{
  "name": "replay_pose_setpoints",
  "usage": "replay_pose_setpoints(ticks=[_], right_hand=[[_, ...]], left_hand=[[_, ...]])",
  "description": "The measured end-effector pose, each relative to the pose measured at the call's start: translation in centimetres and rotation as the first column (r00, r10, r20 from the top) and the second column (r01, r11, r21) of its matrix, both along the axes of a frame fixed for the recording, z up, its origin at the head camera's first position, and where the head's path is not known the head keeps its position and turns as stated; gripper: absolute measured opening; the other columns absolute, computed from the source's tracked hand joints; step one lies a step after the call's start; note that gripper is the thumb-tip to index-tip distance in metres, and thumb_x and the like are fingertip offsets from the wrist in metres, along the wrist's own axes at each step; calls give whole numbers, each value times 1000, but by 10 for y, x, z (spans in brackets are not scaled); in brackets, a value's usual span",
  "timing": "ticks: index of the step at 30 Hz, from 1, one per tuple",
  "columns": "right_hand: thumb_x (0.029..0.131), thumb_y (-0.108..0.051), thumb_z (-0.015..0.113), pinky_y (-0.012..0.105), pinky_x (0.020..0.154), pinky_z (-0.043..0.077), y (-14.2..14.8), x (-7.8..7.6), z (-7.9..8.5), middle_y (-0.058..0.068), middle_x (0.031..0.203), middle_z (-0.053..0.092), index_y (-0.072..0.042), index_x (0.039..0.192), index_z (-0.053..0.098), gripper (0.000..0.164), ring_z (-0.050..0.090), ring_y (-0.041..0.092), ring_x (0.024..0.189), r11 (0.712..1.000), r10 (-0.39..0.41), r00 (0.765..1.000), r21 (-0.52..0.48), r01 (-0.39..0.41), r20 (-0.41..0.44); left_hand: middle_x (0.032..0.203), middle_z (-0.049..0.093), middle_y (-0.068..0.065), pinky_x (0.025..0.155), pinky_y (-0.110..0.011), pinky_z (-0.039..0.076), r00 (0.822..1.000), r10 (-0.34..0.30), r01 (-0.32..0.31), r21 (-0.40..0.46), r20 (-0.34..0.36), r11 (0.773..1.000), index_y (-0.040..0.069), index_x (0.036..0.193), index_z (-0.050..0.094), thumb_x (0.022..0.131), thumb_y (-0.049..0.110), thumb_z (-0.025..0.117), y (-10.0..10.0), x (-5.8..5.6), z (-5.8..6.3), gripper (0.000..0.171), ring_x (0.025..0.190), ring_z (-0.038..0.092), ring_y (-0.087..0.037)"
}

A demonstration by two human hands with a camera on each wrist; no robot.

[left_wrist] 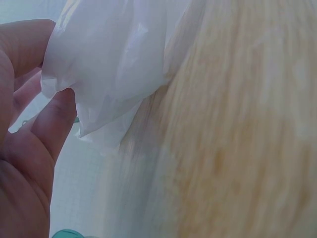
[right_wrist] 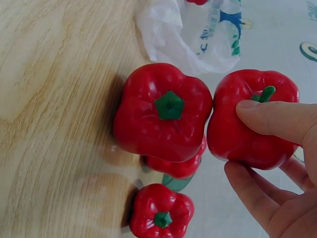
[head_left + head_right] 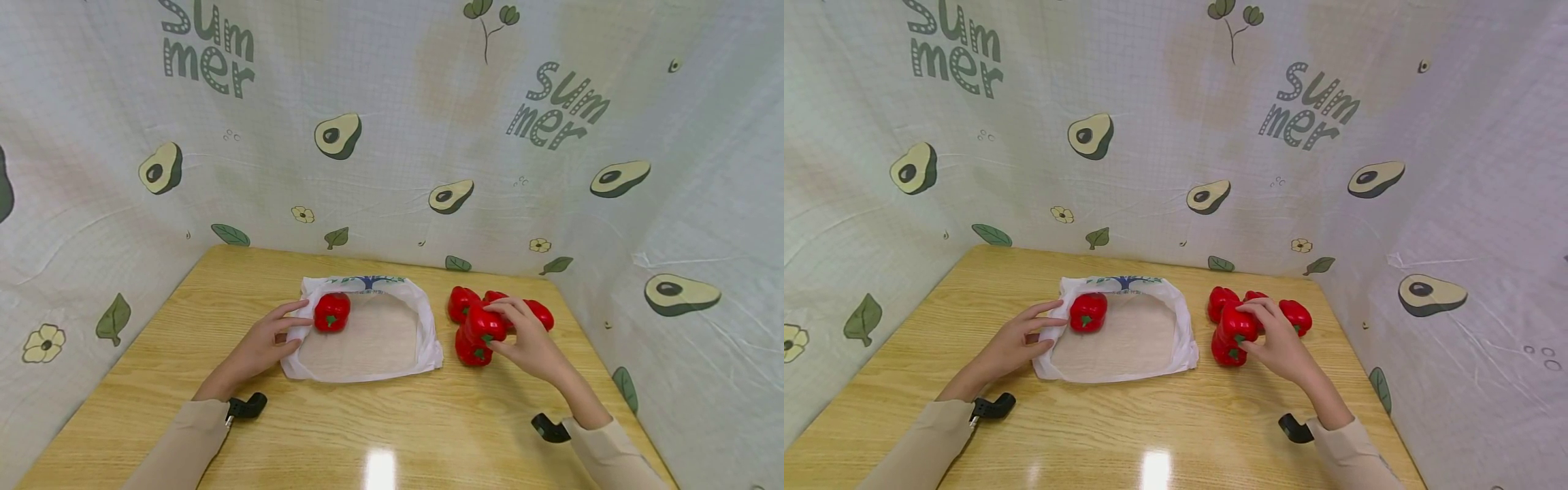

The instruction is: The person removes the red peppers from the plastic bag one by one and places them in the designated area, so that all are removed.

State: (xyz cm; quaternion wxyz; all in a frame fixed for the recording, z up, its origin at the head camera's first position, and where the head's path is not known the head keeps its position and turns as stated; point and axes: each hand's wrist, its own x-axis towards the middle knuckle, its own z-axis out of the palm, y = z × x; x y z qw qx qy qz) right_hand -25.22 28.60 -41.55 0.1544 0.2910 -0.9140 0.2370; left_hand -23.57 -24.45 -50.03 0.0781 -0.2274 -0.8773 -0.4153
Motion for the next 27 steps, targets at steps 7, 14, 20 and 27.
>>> replay_pose_setpoints(ticks=[7, 14, 20, 27], right_hand=[[75, 10, 91, 24, 85, 60, 5, 2, 1, 13, 137, 57, -4, 134, 63, 67, 65, 28, 110, 999, 5, 1000, -33, -4, 25], [75, 8, 91, 16, 88, 55, 9, 3, 5, 13, 137, 56, -4, 136, 62, 68, 64, 28, 112, 1000, -13, 999, -28, 14, 31], [74, 10, 91, 14, 88, 55, 16, 2, 4, 15, 135, 57, -2, 135, 62, 69, 65, 30, 109, 999, 1, 1000, -39, -1, 7], [74, 13, 90, 10, 84, 53, 28, 1, 0, 15, 132, 56, -1, 135, 62, 69, 63, 28, 107, 999, -14, 1000, -30, 13, -3]], left_hand=[[166, 43, -9, 91, -28, 58, 1000, 4, -4, -2, 3, 1000, 9, 134, 74, 95, 0, 76, 0, 0, 0, 40, 139, 52, -38], [165, 44, -11, 88, -26, 57, 1000, -7, 7, 5, -7, 1000, 8, 134, 74, 95, -1, 76, 0, 0, 0, 40, 137, 53, -37], [165, 44, -10, 88, -27, 58, 1000, -7, 8, 4, -15, 1000, 8, 134, 74, 95, -1, 76, -1, -1, -1, 40, 136, 54, -36], [165, 45, -6, 90, -31, 59, 999, 1, -2, -26, -33, 1000, 11, 134, 74, 95, 0, 77, -1, -2, -3, 41, 137, 54, -34]])
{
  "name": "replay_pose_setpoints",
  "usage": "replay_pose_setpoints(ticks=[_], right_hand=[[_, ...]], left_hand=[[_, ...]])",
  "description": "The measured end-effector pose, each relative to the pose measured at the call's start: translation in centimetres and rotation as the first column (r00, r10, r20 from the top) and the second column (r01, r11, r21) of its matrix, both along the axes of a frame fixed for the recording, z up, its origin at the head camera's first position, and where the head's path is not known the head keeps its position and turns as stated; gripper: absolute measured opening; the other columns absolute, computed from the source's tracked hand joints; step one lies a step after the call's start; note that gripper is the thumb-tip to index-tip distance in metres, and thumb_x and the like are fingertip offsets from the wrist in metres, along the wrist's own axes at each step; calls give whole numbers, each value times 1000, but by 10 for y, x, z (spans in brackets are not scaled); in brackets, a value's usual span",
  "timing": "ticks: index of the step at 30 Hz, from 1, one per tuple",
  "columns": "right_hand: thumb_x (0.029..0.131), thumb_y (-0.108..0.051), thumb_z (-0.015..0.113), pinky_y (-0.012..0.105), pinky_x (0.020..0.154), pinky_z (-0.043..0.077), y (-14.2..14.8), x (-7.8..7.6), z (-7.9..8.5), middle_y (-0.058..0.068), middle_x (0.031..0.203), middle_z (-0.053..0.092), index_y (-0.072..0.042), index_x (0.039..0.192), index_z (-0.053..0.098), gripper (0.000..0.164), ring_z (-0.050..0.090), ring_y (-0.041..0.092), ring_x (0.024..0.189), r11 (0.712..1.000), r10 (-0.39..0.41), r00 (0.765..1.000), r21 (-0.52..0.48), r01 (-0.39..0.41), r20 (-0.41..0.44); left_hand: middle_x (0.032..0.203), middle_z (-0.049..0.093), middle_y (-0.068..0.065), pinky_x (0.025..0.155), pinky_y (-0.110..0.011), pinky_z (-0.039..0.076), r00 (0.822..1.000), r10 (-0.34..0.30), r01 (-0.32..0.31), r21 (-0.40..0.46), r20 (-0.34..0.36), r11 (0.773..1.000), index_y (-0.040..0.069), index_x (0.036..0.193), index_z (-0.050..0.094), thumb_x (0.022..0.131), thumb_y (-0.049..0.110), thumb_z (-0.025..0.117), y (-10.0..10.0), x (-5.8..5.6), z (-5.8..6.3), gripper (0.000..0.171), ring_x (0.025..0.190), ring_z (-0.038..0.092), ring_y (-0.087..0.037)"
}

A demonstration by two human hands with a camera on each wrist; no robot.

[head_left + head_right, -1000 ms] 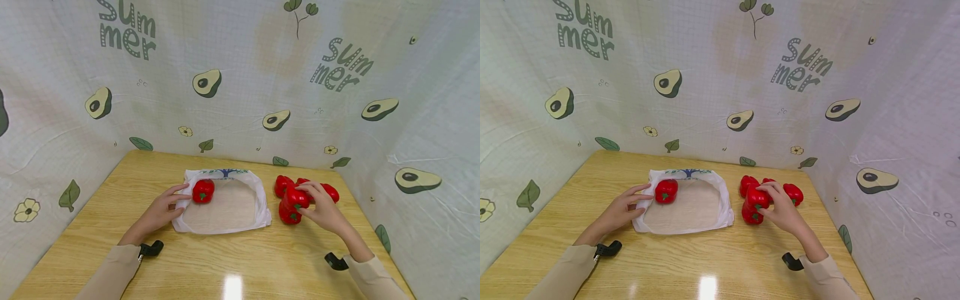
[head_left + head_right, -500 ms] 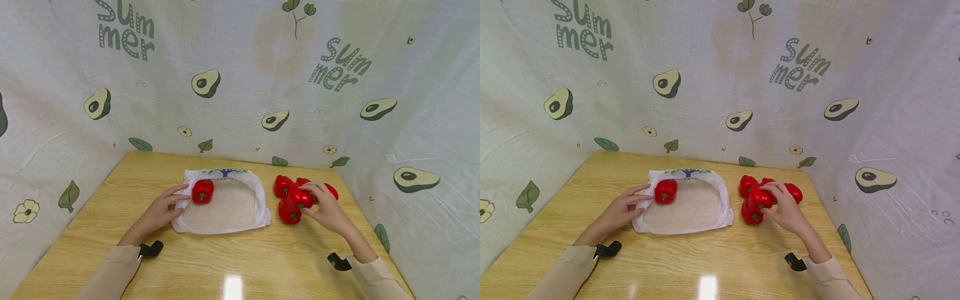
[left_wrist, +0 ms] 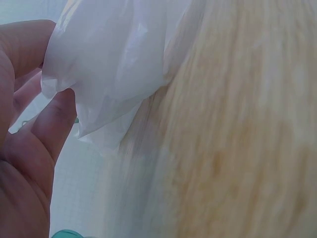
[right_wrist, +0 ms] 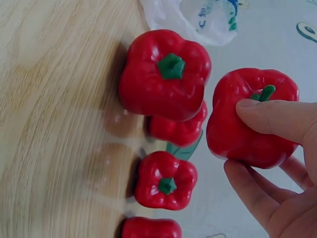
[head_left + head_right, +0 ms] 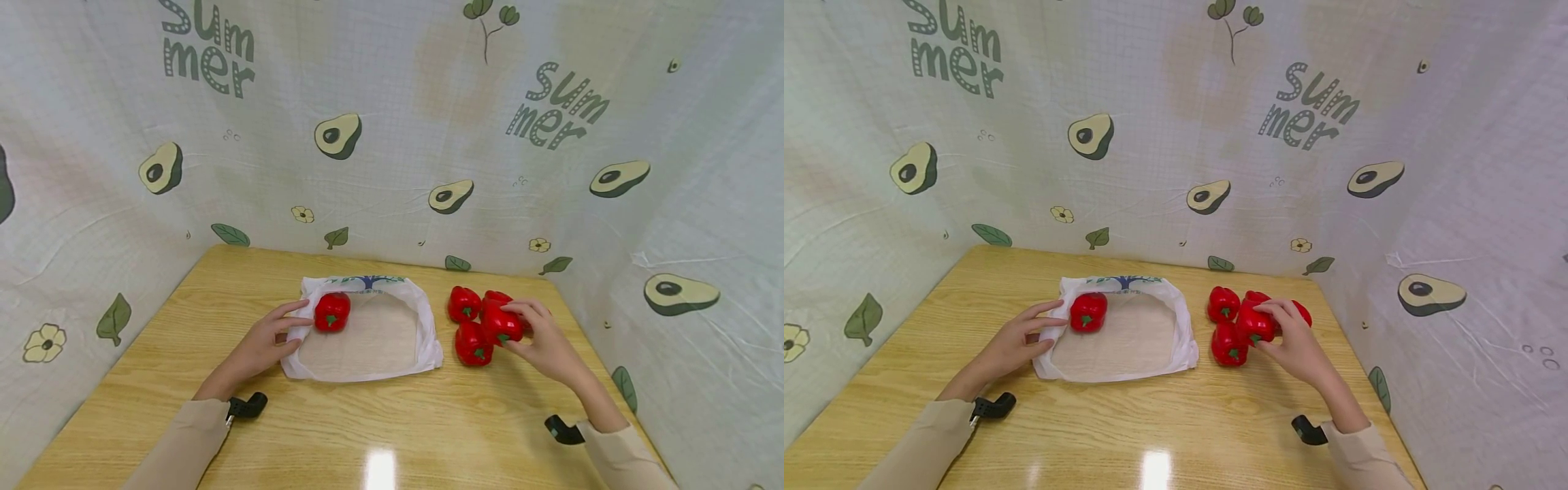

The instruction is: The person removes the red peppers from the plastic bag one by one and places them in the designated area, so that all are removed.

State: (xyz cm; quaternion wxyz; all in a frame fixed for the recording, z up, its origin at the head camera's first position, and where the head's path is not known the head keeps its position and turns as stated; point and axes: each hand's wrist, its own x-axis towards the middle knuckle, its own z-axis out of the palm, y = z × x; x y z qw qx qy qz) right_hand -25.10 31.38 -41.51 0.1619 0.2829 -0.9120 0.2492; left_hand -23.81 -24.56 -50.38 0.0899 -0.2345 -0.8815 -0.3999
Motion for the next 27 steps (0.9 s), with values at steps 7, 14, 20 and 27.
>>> replay_pose_setpoints(ticks=[7, 14, 20, 27], right_hand=[[74, 14, 90, 11, 84, 54, 15, 2, -1, 15, 134, 56, -1, 135, 62, 69, 64, 30, 108, 1000, -17, 1000, -1, 17, 4], [73, 13, 90, 12, 82, 54, 22, 7, -2, 14, 133, 57, -2, 134, 62, 69, 63, 27, 105, 999, -37, 999, 9, 37, 26], [72, 15, 90, 16, 81, 57, 27, 10, -7, 15, 131, 57, -2, 132, 63, 68, 63, 29, 105, 1000, -26, 998, 0, 26, 59], [73, 16, 88, 23, 82, 61, 35, 10, -18, 13, 133, 57, -4, 131, 63, 67, 62, 29, 109, 1000, -22, 994, 9, 21, 103]], left_hand=[[165, 45, -7, 90, -31, 59, 1000, -5, 5, -2, 7, 1000, 10, 134, 74, 95, 0, 76, 0, 0, 1, 40, 136, 53, -34], [165, 44, -8, 91, -31, 59, 1000, -4, 4, 1, 8, 1000, 9, 134, 74, 95, 0, 76, 0, 1, 2, 40, 137, 53, -35], [165, 44, -8, 91, -31, 59, 1000, -4, 4, 9, 16, 1000, 9, 134, 74, 95, 0, 76, 0, 2, 2, 40, 137, 53, -36], [166, 44, -7, 93, -34, 60, 1000, 9, -9, 0, 13, 1000, 10, 135, 74, 95, 1, 76, 1, 2, 3, 41, 139, 52, -36]])
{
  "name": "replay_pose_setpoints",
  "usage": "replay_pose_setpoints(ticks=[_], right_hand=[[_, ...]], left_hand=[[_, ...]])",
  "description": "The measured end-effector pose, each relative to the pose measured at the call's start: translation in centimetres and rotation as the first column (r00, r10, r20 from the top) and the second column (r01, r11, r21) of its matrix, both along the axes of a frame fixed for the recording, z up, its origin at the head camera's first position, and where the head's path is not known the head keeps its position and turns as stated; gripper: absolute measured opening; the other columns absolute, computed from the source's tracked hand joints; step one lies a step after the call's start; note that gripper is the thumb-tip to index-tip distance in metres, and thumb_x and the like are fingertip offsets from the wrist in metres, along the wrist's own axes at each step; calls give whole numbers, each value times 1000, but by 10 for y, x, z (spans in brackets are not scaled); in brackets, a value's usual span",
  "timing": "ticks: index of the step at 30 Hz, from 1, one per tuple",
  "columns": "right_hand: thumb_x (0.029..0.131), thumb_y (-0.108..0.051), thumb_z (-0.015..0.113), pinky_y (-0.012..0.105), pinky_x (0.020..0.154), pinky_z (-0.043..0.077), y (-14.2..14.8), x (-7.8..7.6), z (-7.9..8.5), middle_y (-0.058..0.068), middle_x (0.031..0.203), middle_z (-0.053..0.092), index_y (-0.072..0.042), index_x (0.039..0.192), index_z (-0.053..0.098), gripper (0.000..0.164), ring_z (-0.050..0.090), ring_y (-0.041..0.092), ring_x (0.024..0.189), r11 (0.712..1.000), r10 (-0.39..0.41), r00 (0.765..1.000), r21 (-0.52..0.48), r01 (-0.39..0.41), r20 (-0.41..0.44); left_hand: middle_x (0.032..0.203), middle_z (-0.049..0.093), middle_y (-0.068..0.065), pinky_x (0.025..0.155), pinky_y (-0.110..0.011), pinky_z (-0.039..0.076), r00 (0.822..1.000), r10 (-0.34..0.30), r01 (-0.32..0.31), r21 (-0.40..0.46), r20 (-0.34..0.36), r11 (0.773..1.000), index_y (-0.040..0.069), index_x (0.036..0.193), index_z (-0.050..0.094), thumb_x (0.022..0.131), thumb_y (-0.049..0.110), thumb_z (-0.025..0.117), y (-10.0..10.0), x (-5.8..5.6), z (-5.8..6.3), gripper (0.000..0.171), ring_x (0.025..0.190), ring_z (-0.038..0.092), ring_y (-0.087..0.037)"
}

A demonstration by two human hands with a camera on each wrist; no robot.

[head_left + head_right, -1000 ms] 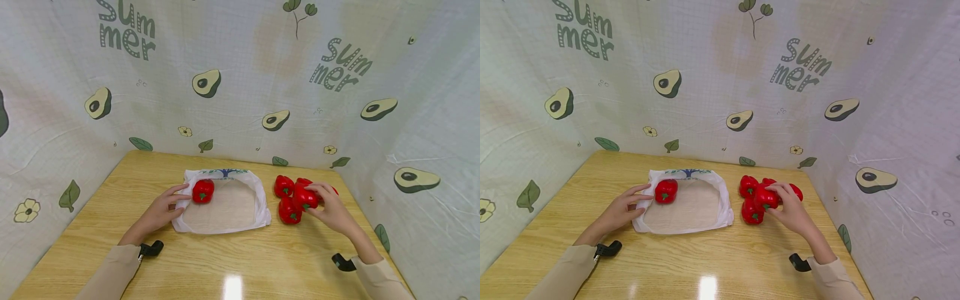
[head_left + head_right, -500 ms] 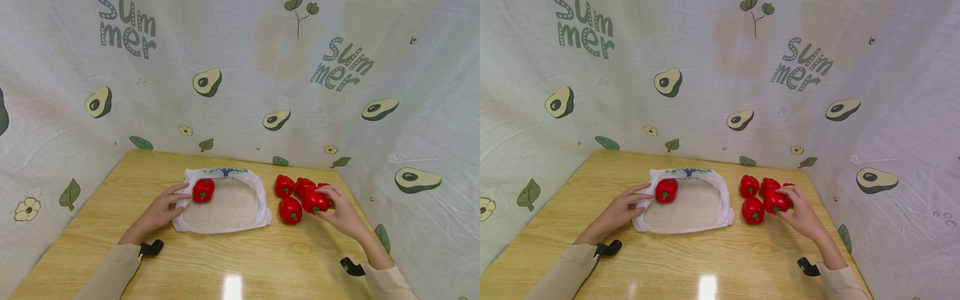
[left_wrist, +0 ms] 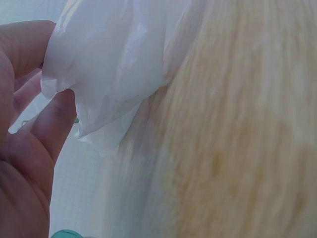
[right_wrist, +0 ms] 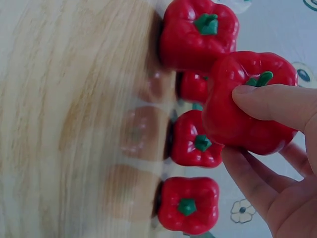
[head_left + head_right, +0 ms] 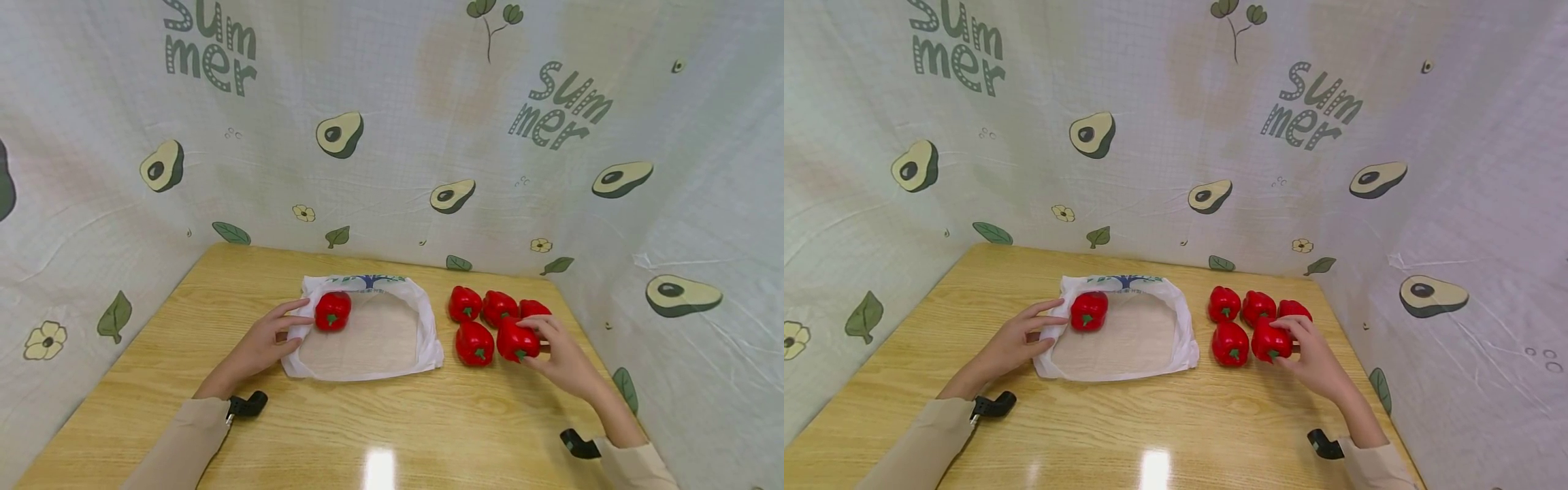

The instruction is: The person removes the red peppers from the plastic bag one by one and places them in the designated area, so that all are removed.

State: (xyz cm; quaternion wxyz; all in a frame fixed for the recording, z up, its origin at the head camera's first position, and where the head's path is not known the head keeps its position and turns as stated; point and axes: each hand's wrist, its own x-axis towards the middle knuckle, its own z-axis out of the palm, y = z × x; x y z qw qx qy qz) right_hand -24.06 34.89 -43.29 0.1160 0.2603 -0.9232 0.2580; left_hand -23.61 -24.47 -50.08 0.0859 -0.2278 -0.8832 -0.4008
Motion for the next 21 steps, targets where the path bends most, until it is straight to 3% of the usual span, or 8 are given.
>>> replay_pose_setpoints(ticks=[5, 11, 16, 21], right_hand=[[73, 17, 88, 28, 81, 63, 3, 0, -7, 14, 133, 56, -5, 131, 63, 67, 64, 32, 109, 1000, 10, 1000, -13, -9, 23], [72, 16, 89, 18, 82, 58, 6, -3, -17, 13, 131, 57, -5, 130, 63, 66, 65, 33, 108, 999, 29, 999, -26, -28, 34], [73, 15, 89, 19, 84, 59, 8, -5, -24, 11, 130, 56, -6, 129, 64, 65, 63, 25, 110, 999, 38, 999, -16, -38, 36], [72, 15, 89, 20, 85, 59, 10, -7, -28, 11, 130, 57, -5, 129, 64, 65, 60, 21, 111, 999, 45, 999, -3, -45, 18]], left_hand=[[166, 44, -7, 95, -41, 60, 1000, -1, 1, 1, 11, 1000, 10, 135, 74, 95, 1, 76, 0, 0, 1, 41, 141, 51, -38], [166, 43, -7, 95, -40, 60, 1000, -3, 3, -1, 18, 1000, 10, 135, 74, 96, 2, 76, 0, 0, 0, 40, 142, 50, -37], [166, 44, -6, 95, -37, 60, 1000, -2, 2, -3, 13, 1000, 11, 135, 74, 95, 2, 76, -1, -1, -2, 41, 140, 51, -36], [166, 43, -6, 96, -45, 60, 1000, -4, 3, 2, 21, 1000, 11, 136, 73, 96, 1, 76, 0, -1, -1, 41, 142, 50, -38]])
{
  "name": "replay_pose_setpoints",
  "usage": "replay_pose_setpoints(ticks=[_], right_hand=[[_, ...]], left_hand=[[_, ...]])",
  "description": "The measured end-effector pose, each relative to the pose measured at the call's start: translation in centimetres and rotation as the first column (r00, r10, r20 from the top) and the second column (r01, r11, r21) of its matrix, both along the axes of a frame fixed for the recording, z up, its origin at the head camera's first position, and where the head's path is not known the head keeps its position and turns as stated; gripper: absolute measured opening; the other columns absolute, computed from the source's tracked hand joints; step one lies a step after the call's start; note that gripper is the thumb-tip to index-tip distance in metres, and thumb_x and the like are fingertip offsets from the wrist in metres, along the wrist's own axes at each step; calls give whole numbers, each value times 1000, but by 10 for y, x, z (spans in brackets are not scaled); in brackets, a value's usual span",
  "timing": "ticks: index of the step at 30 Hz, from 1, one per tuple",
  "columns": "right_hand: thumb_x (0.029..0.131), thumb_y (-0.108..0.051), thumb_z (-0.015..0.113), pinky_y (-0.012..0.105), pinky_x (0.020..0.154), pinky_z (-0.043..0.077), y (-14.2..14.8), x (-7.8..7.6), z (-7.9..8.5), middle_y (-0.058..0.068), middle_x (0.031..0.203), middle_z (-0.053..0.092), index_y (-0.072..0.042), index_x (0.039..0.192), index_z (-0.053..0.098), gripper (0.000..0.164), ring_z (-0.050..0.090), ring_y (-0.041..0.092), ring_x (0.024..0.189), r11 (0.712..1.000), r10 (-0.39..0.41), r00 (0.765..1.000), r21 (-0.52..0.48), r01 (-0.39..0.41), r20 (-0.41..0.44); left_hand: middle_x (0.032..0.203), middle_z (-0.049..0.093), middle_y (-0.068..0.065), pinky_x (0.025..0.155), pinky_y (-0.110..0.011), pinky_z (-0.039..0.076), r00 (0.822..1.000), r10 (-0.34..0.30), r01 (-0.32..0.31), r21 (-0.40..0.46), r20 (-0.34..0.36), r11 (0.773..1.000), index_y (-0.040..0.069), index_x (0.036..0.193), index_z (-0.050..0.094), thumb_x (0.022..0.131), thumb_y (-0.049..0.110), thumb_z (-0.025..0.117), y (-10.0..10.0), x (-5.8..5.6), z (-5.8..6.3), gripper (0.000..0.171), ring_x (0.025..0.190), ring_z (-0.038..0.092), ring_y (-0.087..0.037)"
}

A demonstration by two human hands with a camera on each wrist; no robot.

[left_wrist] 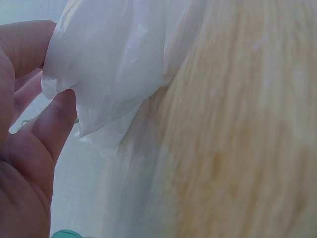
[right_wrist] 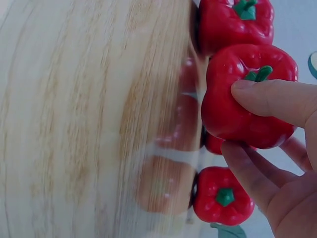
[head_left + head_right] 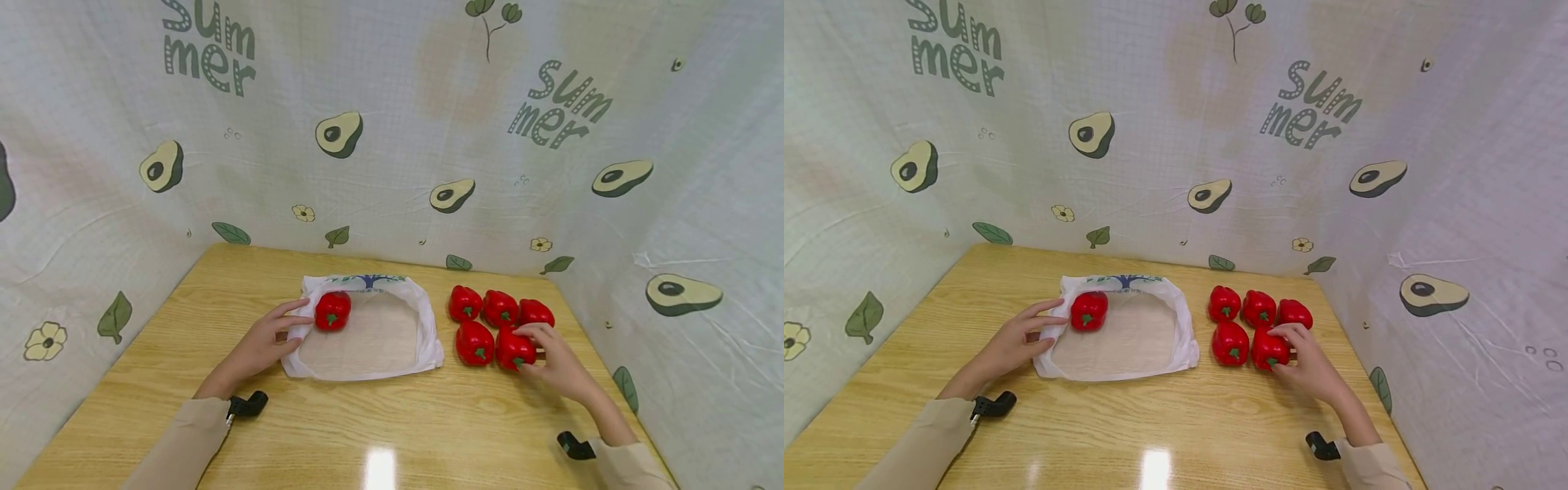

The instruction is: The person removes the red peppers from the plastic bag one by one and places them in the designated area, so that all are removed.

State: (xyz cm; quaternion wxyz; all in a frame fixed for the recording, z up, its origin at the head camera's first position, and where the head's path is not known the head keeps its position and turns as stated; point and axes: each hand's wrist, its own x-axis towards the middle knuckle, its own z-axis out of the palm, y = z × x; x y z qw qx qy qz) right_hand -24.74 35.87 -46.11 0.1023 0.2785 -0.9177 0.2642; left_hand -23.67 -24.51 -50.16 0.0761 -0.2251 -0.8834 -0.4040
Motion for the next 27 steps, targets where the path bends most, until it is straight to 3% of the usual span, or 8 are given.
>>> replay_pose_setpoints(ticks=[3, 11, 19, 27], right_hand=[[72, 15, 89, 21, 85, 59, 1, -2, -3, 11, 130, 57, -4, 128, 64, 65, 60, 19, 111, 1000, 4, 1000, 3, -4, -8], [73, 15, 88, 22, 86, 59, 3, -6, -9, 12, 130, 56, -3, 128, 64, 62, 59, 16, 112, 1000, 0, 1000, 1, 0, 0], [76, 15, 85, 24, 82, 60, 6, -8, -11, 14, 131, 54, -2, 131, 62, 62, 63, 29, 110, 1000, -12, 999, -14, 12, 49], [78, 15, 84, 20, 85, 57, 8, -9, -11, 14, 135, 53, -2, 133, 60, 63, 60, 32, 116, 1000, -8, 999, 5, 8, 42]], left_hand=[[167, 42, -6, 97, -48, 60, 1000, -1, 1, 1, 2, 1000, 11, 136, 73, 96, 1, 76, 0, 0, 0, 42, 142, 50, -38], [166, 44, -5, 95, -34, 59, 1000, 14, -14, -10, -5, 1000, 13, 136, 74, 95, 2, 77, 1, 1, 2, 42, 142, 50, -36], [166, 43, -7, 96, -40, 60, 1000, 5, -5, -2, 0, 1000, 12, 136, 73, 95, 1, 77, 1, 0, 2, 42, 142, 50, -37], [166, 44, -6, 96, -46, 60, 1000, 5, -5, -2, -15, 1000, 13, 136, 74, 95, 1, 77, 1, 0, 0, 43, 141, 51, -37]])
